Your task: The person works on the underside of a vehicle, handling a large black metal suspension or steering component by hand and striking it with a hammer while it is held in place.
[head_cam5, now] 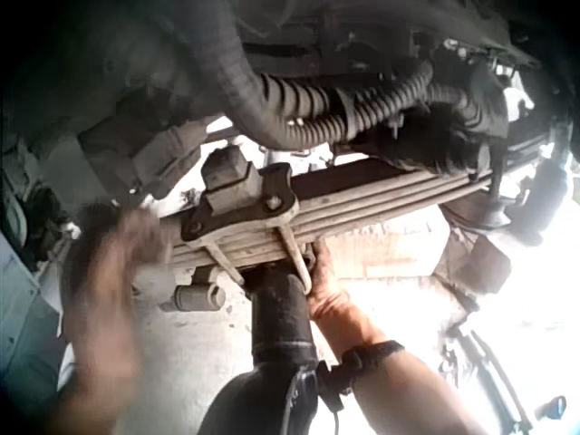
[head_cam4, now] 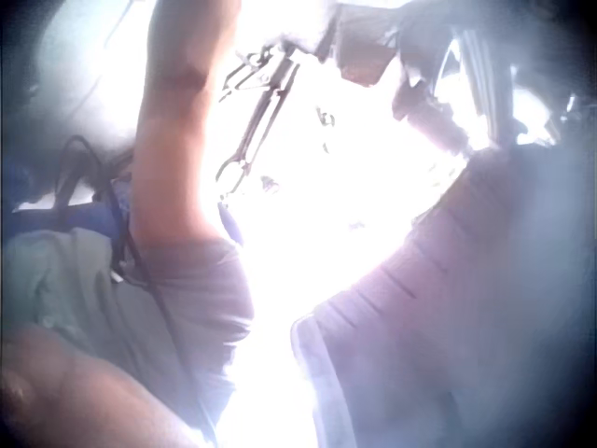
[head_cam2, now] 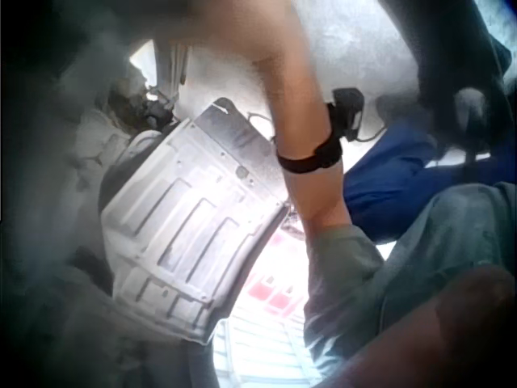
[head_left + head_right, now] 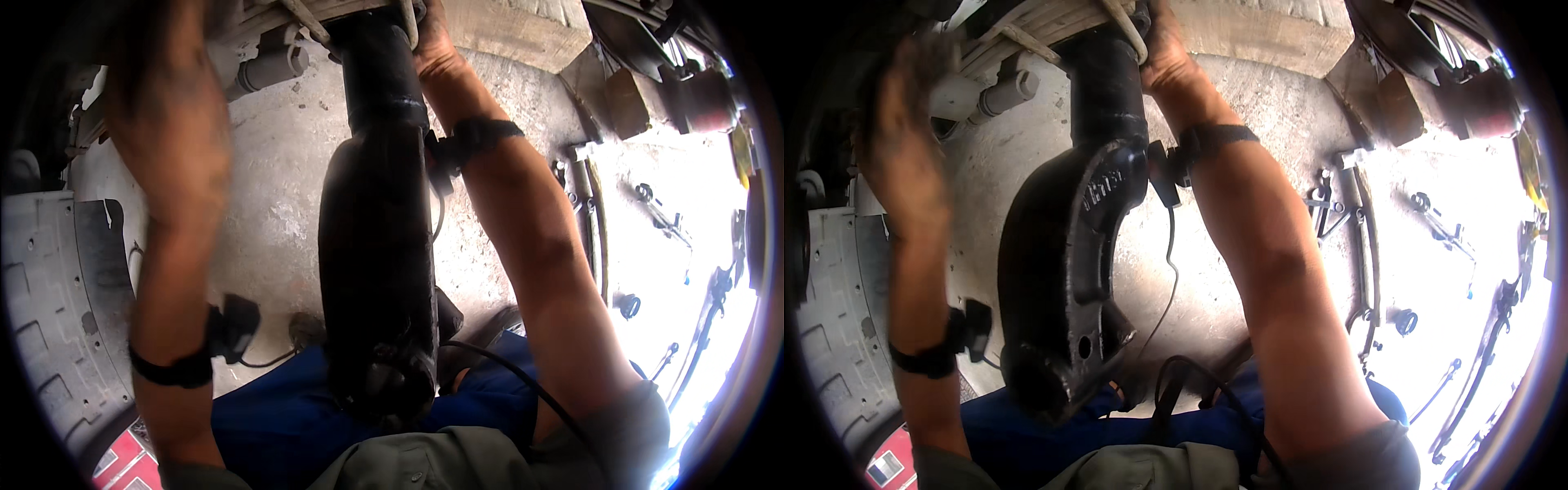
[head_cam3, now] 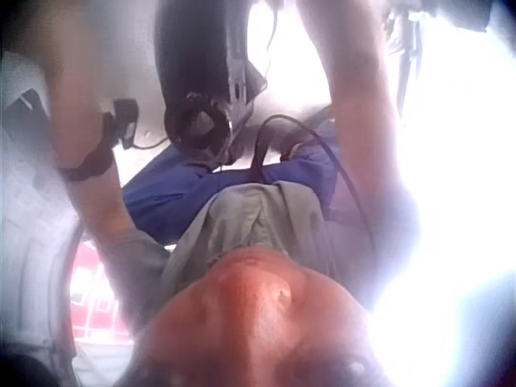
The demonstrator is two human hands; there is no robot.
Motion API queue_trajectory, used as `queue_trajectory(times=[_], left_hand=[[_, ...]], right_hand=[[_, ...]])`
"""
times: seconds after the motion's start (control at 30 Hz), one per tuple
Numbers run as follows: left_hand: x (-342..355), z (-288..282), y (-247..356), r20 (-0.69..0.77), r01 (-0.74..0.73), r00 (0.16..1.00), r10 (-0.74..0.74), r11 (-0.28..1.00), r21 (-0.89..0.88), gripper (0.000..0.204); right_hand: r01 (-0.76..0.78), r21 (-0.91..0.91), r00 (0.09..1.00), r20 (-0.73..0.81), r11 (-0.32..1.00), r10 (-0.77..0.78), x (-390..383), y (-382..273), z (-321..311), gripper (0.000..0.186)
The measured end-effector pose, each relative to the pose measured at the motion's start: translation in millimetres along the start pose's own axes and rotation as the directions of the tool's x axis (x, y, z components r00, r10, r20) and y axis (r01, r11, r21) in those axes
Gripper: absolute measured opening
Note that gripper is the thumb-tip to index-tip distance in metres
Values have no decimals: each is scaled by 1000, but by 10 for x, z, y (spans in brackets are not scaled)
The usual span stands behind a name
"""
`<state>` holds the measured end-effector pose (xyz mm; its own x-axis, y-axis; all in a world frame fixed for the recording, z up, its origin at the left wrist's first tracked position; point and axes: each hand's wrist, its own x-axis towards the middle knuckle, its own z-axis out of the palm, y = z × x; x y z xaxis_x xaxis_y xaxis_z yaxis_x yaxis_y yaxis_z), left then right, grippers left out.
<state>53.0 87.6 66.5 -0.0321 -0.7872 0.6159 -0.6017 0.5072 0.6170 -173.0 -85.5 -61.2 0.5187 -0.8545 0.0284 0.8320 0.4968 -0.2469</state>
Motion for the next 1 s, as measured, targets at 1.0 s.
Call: queue_trajectory(times=[1.0], left_hand=[[212,1189,157,582,751,648,-491,288,-594,22]], right_hand=[[175,-526,929,-193,832,-317,-260,36,524,65]])
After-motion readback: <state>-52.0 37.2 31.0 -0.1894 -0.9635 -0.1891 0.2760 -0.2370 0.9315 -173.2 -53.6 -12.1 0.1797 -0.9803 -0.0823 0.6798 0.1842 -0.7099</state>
